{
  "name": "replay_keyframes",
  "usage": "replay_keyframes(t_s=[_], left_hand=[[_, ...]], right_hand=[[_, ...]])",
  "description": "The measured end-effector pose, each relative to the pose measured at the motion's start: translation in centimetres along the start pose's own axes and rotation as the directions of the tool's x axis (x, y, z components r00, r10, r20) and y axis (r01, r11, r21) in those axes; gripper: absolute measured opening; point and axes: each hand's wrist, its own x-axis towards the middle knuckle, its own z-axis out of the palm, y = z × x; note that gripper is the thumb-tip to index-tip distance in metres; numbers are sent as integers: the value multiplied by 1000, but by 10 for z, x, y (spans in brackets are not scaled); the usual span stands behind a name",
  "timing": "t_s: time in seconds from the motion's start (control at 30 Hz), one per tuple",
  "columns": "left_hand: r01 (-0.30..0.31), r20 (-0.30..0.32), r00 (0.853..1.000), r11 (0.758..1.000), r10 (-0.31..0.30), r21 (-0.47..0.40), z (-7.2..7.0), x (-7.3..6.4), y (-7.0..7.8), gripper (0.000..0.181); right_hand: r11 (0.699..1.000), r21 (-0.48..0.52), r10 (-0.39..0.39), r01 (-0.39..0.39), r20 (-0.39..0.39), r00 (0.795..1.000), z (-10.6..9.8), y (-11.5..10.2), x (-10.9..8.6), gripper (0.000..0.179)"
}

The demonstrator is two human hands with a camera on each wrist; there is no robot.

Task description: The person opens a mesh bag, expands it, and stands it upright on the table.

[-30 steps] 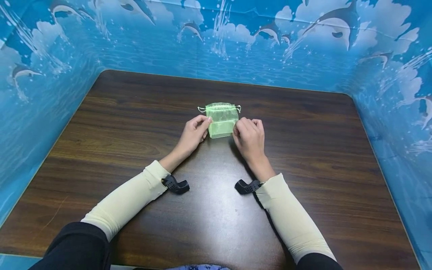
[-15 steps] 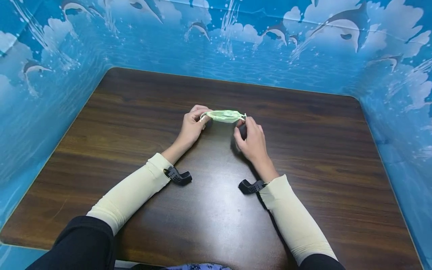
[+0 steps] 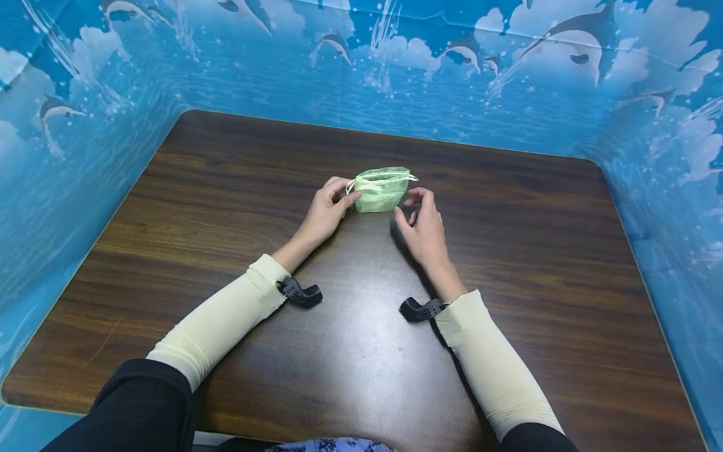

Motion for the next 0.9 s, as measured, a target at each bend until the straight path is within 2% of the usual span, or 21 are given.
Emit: replay_keyframes(t_s=[0.13,0.4,0.53,0.7,0.8,0.9], left_hand=[[27,6,1000,999,-27,-20,-5,-3,-2,28],[20,-5,1000,999,-21,-32,-8,-5,-3,20],[32,14,999,999,-32,-41,-10,-4,-3,24],[35,47,998,998,-33,-50,-19,-8,-5,26],[-2,32,999,1000,3,-16,-27,-11,-7,28],[-64,-6,998,993,65,96,-37,-10,-7,34]], right_hand=[[999,38,-3,3,0,1000,2,0,2,48],[996,85,-34,33,6,999,4,-1,4,46],[996,86,-33,32,3,999,3,-2,4,46],[995,104,-2,8,-51,999,4,-2,3,37],[992,127,30,-15,-116,993,2,0,4,32],[996,85,43,-30,-152,987,-5,4,7,29]])
